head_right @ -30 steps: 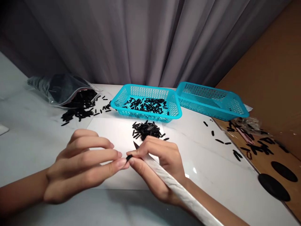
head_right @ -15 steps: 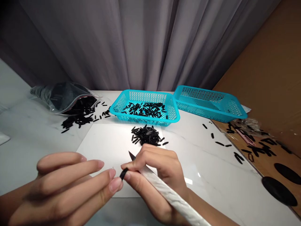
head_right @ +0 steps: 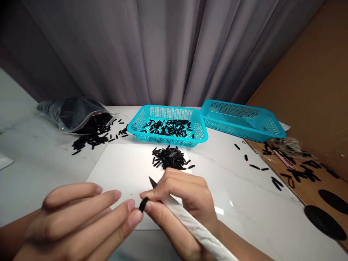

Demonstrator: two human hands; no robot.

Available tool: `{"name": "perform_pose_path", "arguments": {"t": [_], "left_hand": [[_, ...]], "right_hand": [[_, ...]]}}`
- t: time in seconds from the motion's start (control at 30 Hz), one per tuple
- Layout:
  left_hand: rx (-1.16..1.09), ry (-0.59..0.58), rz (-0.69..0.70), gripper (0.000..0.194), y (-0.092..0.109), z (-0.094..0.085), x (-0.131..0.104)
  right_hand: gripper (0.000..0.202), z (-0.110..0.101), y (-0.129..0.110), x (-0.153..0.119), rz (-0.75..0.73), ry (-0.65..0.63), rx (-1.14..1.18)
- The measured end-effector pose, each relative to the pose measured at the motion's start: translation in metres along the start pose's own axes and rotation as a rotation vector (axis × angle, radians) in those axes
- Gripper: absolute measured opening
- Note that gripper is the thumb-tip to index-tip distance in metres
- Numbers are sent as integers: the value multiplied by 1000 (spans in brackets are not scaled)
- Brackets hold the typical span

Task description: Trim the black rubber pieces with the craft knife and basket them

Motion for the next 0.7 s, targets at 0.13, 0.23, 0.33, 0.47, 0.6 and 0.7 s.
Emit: {"name": "perform_pose_path", "arguments": {"t": [0.13, 0.23, 0.33, 0.47, 0.6, 0.7], "left_hand": [[100, 203, 432, 18, -22, 13, -9], [148, 197, 460, 13, -30, 14, -9], [104, 177, 439, 17, -26, 13, -7], [45, 204, 262, 24, -14, 15, -8], [69, 226, 148, 23, -2, 19, -16], [-19, 152, -3, 19, -1, 18, -22]], "right_hand": [[15, -2, 0, 1, -56, 2, -24], [17, -2, -2, 3, -85, 5, -52], [20, -2, -5, 2, -88, 6, -59], [23, -3, -4, 0, -80, -1, -41], [24, -3, -4, 0, -99, -12, -60], [24, -3, -4, 2, -124, -10, -80]]}}
Point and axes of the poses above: each hand's wrist, its own x-axis towards the middle knuckle, its own z-axis out of the palm, y = z × x, the point moved 1 cm from there along x, towards the middle knuckle, and after that the axes turned 8 degrees about y, right-handed, at the moved point
